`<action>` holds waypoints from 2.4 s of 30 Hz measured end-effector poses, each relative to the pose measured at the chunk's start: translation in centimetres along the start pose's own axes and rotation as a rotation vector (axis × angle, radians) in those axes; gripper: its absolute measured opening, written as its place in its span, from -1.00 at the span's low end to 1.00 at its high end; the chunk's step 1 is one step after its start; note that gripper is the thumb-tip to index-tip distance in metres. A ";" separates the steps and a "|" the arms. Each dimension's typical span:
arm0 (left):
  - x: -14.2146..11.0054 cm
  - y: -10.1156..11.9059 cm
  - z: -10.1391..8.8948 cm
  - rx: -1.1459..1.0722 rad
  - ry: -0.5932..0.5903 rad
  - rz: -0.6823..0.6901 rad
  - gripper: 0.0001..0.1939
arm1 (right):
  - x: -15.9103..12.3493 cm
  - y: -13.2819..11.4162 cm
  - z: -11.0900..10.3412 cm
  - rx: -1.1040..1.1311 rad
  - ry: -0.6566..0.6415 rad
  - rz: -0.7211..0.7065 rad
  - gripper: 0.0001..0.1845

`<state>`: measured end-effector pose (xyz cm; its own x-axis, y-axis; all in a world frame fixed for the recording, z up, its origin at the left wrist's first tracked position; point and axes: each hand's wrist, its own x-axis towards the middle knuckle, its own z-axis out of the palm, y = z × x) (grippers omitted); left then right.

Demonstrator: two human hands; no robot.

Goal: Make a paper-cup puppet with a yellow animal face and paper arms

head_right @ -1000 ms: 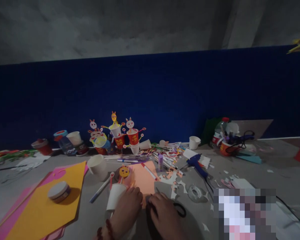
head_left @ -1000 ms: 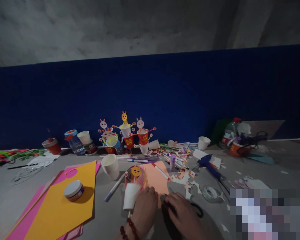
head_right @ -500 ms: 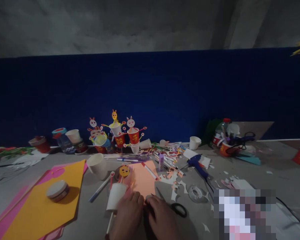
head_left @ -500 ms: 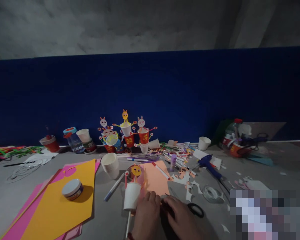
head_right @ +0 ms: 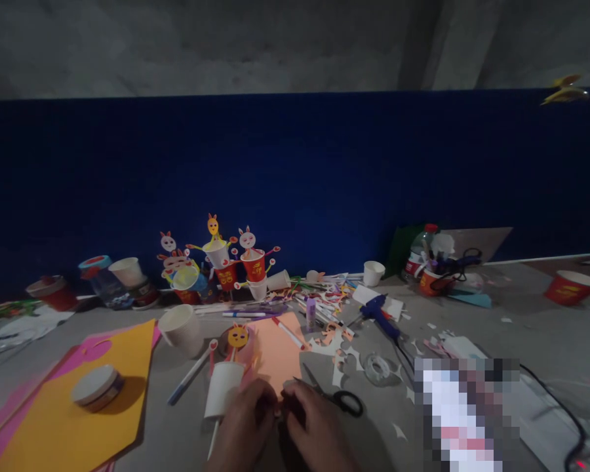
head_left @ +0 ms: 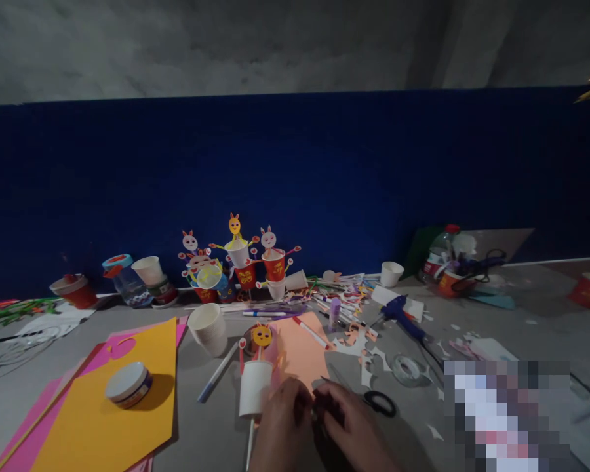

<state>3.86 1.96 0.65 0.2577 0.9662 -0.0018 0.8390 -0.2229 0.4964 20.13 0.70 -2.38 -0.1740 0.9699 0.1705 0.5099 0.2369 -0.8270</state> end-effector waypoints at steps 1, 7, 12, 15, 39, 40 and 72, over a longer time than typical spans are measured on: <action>0.0 -0.1 -0.1 -0.010 0.007 -0.009 -0.74 | 0.0 -0.1 0.0 0.001 0.003 0.003 -0.64; -0.2 0.4 -0.4 0.055 -0.053 0.005 -0.71 | -0.1 0.3 -0.2 -0.137 0.034 -0.038 -0.61; 0.0 1.2 -0.3 0.115 -0.123 0.012 -0.73 | -0.2 0.9 -0.1 -0.124 0.050 -0.048 -0.66; 0.2 1.5 -0.3 0.161 -0.130 -0.006 -0.72 | -0.2 1.0 0.0 -0.110 0.054 -0.063 -0.68; 0.9 2.1 -0.5 0.224 -0.258 0.100 -0.60 | -0.8 1.4 -0.4 -0.134 0.101 -0.099 -0.69; 0.9 2.0 -0.5 0.221 -0.257 0.096 -0.60 | -0.8 1.3 -0.4 -0.132 0.104 -0.103 -0.69; -1.6 -0.6 1.5 -0.795 0.043 -0.064 -0.57 | -0.8 -0.8 -0.7 -0.098 0.058 0.008 -0.85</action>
<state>3.67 0.38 -0.90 0.1882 0.9818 -0.0262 0.2546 -0.0230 0.9668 20.45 -0.27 -1.46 -0.1218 0.9728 0.1969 0.5915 0.2304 -0.7726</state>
